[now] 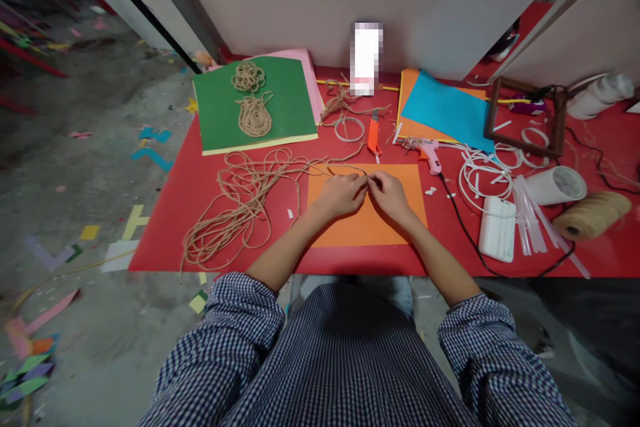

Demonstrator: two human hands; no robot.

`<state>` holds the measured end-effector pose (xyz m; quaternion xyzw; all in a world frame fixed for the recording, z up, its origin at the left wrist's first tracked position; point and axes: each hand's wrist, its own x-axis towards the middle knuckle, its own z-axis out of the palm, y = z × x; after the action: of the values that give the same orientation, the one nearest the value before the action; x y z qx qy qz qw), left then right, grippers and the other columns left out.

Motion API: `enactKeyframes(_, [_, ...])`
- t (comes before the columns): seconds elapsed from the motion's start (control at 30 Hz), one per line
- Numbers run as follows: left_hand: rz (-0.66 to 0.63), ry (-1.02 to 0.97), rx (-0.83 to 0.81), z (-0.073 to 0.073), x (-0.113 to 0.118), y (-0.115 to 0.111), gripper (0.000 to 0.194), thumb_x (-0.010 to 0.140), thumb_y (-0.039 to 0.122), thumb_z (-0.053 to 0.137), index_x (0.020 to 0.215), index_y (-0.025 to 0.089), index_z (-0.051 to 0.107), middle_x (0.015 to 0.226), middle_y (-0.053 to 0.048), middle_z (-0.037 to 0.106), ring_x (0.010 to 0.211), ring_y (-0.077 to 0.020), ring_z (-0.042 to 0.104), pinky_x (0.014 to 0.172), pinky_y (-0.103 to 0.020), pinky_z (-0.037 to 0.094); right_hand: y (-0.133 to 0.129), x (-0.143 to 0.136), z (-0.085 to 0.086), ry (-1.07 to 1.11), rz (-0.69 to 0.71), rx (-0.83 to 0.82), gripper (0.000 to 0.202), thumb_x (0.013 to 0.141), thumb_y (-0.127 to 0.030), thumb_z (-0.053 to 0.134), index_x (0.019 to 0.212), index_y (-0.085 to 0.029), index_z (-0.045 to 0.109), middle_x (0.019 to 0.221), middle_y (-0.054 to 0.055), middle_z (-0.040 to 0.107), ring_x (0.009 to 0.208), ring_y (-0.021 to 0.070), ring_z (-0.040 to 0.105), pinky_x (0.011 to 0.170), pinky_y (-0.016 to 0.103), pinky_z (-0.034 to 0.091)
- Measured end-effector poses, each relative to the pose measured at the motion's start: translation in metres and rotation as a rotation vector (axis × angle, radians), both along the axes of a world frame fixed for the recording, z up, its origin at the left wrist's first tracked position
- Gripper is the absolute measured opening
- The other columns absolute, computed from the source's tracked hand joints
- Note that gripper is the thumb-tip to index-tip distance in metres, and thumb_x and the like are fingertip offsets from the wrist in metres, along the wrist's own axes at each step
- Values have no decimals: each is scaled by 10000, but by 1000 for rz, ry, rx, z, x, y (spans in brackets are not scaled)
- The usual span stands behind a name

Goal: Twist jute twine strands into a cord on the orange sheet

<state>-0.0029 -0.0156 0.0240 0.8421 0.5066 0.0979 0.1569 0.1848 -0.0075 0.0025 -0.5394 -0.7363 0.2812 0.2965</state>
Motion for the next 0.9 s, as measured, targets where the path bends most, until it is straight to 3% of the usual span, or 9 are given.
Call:
enactKeyframes(0.23, [15,5,-24,1,0,0,374,1038,380,441,1284,220,674,1166,-165,747,970,-318,716,810,-406,482,-3,-1,3,-72,23,18,205,1028,-270,494,1045,-218,691,1068,94,746,976,254,653,888,373,468])
enactKeyframes(0.5, [42,-41,29,-2,-3,3,312,1016,370,477,1166,209,699,1068,-148,769,879,-289,695,746,-376,448,-1,0,2,-23,-38,10,160,991,-331,583,967,-210,684,973,90,722,886,246,627,834,370,470])
enactKeyframes(0.63, [166,-291,48,-11,-8,13,209,983,311,533,1005,188,700,922,-119,746,809,-245,658,739,-356,435,2,1,7,349,-69,-168,257,930,-470,689,937,-213,696,886,51,723,793,203,634,761,335,501])
enactKeyframes(0.73, [236,-572,-14,-17,-11,20,213,946,282,602,1121,192,682,875,-55,716,705,-178,598,699,-316,426,2,1,13,634,-45,-372,334,847,-519,793,904,-204,699,814,23,694,731,173,644,705,303,508])
enactKeyframes(0.8, [209,-759,-111,-18,-11,21,285,935,313,647,1198,206,675,886,-26,703,645,-136,554,651,-284,414,1,1,18,766,-17,-465,355,803,-514,848,903,-201,712,830,20,699,731,159,652,711,292,522])
enactKeyframes(0.9, [142,-964,-241,-16,-9,21,321,913,408,721,1165,208,725,916,-28,708,638,-105,549,608,-253,405,-1,2,22,889,-12,-555,378,755,-498,900,931,-207,735,893,29,728,763,152,664,721,278,545])
